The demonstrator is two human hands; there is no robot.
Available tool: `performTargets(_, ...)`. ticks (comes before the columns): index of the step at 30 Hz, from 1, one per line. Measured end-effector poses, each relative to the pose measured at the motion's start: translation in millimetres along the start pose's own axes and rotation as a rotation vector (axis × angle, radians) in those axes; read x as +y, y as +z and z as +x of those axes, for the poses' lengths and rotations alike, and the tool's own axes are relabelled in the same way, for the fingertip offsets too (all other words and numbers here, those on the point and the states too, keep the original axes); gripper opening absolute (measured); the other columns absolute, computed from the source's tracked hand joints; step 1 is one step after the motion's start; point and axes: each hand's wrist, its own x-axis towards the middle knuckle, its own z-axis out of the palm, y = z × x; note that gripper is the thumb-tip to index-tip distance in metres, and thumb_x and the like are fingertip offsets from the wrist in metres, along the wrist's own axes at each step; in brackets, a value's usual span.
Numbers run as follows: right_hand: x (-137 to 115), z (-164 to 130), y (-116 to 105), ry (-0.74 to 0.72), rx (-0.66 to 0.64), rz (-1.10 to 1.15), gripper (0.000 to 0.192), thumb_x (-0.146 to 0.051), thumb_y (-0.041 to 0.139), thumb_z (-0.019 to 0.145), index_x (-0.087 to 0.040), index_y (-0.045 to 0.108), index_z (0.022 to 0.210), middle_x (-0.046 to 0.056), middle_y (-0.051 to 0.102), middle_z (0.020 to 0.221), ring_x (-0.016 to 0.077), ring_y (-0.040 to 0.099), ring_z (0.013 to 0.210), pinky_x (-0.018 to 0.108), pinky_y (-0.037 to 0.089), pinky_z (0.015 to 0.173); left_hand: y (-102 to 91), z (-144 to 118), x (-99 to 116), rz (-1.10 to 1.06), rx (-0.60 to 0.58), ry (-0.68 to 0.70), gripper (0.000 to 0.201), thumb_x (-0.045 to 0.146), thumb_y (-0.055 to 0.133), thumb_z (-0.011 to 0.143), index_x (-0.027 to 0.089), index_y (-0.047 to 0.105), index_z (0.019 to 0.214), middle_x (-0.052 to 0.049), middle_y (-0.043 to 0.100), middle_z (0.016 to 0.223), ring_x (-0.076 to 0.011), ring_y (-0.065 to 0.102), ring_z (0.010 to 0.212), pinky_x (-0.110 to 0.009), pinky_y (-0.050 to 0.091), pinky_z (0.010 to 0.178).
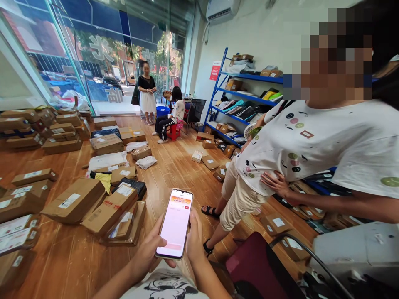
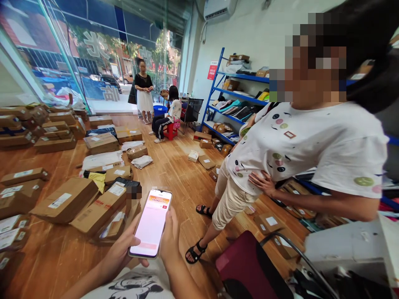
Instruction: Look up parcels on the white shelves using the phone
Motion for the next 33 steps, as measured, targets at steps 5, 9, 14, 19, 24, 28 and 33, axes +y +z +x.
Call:
performTargets(5,0.5,-2.6,-0.6,0.051,0.024,0.035,0.042,-0.055,0.048,0.078,-0.018,0.061,0.095,0.005,0.070,0.084,0.0197,0.063,0.073,0.027,0.048,0.061,0.7,-1.1,1.3,-0.007,0.026,-0.020,0.089,0.022,0.054,0.061,0.014,0.017,0.141,-0.016,0.057,0.113,-0.0223,0.056,0.068,-0.033,0.052,0.044)
performTargets(9,0.8,-4.0,0.2,0.051,0.028,0.051,0.034,-0.047,0.053,0.077,-0.018,0.060,0.095,0.004,0.069,0.087,0.0184,0.062,0.074,0.026,0.048,0.062,-1.6,-2.4,0.1,-0.016,0.018,-0.025,0.090,0.021,0.053,0.062,0.015,0.013,0.143,-0.015,0.056,0.116,-0.0227,0.056,0.070,-0.032,0.052,0.044)
performTargets(14,3.3,-2.2,0.1,0.069,0.002,0.059,0.035,-0.045,0.057,0.076,-0.016,0.058,0.094,0.004,0.067,0.085,0.0176,0.060,0.073,0.026,0.048,0.064,-4.8,-3.4,-1.7,-0.023,-0.002,-0.026,0.092,0.020,0.052,0.065,0.021,0.004,0.144,-0.013,0.055,0.119,-0.0239,0.057,0.074,-0.033,0.052,0.046)
performTargets(19,6.3,-5.9,-1.4,0.024,-0.002,-0.004,0.040,-0.050,0.045,0.083,-0.017,0.054,0.105,0.006,0.065,0.095,0.0193,0.060,0.084,0.029,0.048,0.072,-4.6,-2.0,-2.8,-0.034,-0.002,-0.030,0.091,0.022,0.054,0.064,0.021,0.009,0.143,-0.014,0.054,0.120,-0.0221,0.057,0.070,-0.033,0.052,0.045)
performTargets(24,14.3,-15.9,-14.6,-0.362,0.016,-0.434,0.055,-0.051,0.026,0.089,-0.022,0.027,0.136,0.013,0.036,0.136,0.0261,0.038,0.122,0.044,0.032,0.098,-3.5,-0.1,-3.7,-0.048,0.006,0.016,0.081,0.023,0.052,0.067,0.020,0.018,0.141,-0.015,0.047,0.128,-0.0221,0.058,0.073,-0.033,0.053,0.046)
performTargets(28,21.1,-20.2,-28.1,-0.627,-0.079,-0.779,0.055,-0.053,0.026,0.088,-0.026,0.035,0.134,0.013,0.022,0.140,0.0339,0.026,0.127,0.054,0.025,0.099,-6.6,2.6,-7.3,-0.098,0.007,0.032,0.080,0.024,0.051,0.072,0.024,0.013,0.142,-0.014,0.045,0.132,-0.0233,0.058,0.078,-0.033,0.053,0.048)
performTargets(33,20.1,-20.9,-31.2,-0.646,-0.093,-0.902,0.055,-0.052,0.025,0.087,-0.029,0.030,0.137,0.010,0.011,0.144,0.0355,0.017,0.129,0.057,0.019,0.099,-8.8,5.0,-9.5,-0.111,0.009,0.040,0.087,0.022,0.050,0.073,0.027,-0.001,0.144,-0.012,0.048,0.131,-0.0246,0.059,0.080,-0.034,0.053,0.048)
